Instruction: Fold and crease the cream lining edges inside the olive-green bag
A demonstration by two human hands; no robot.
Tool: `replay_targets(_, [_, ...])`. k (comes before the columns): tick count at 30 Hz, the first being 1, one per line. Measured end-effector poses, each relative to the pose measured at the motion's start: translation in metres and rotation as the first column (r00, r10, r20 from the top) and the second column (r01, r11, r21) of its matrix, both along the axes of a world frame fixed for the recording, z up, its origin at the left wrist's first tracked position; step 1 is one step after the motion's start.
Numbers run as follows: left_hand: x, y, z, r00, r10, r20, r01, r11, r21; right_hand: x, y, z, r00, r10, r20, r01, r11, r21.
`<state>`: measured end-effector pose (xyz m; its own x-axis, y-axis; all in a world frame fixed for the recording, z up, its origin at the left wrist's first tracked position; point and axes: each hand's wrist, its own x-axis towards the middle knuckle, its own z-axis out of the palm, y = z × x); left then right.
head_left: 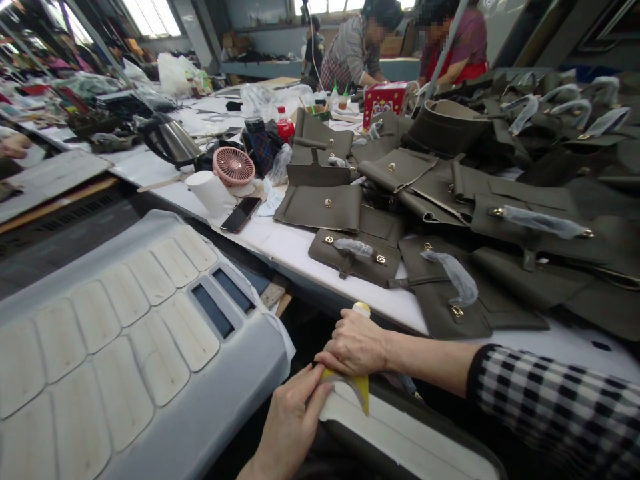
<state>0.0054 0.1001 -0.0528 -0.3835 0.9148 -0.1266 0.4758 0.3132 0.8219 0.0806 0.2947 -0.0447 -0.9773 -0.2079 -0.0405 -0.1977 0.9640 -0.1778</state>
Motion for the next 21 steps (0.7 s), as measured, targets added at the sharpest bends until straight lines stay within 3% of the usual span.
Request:
replay_targets(3, [-0.001,-0.001,-0.002,0.999,-0.048,-0.022,0.049,0.997,0.061,0.011,-0.006,-0.004,0.996,-0.09,0.007,0.09,0.996,-0.009])
replay_targets(6, [-0.006,0.003,-0.002,0.982,-0.058,0.178,0.06,0.998,-0.005,0.023,-0.012,-0.005,0.986,-0.169,0.008,0.17,0.985,-0.014])
replay_targets(8, [-0.01,0.009,-0.003,0.905,-0.008,0.426,0.04,0.997,-0.067,0.029,-0.015,-0.003,0.98,-0.201,0.003,0.201,0.979,-0.018])
replay_targets(10, [-0.013,0.016,-0.005,0.766,0.036,0.642,0.022,0.996,-0.082,0.035,-0.019,0.0,0.974,-0.229,0.001,0.229,0.973,-0.016])
replay_targets(12, [-0.014,0.023,-0.009,0.668,0.031,0.744,0.022,0.998,-0.061,0.042,-0.022,0.003,0.966,-0.258,0.011,0.258,0.966,-0.005])
replay_targets(14, [-0.014,0.027,-0.012,0.662,0.002,0.749,0.051,0.998,-0.047,0.052,-0.026,0.006,0.953,-0.301,0.033,0.301,0.954,0.008])
replay_targets(16, [-0.014,0.03,-0.013,0.712,-0.037,0.701,0.097,0.994,-0.046,0.065,-0.027,0.009,0.927,-0.37,0.057,0.37,0.929,0.013])
replay_targets(19, [-0.017,0.032,-0.011,0.779,-0.082,0.621,0.138,0.99,-0.042,0.093,-0.023,0.015,0.814,-0.572,0.097,0.572,0.82,0.034])
replay_targets(21, [-0.02,0.034,-0.01,0.787,-0.096,0.609,0.155,0.987,-0.045,0.115,-0.014,0.02,0.65,-0.744,0.154,0.747,0.663,0.05])
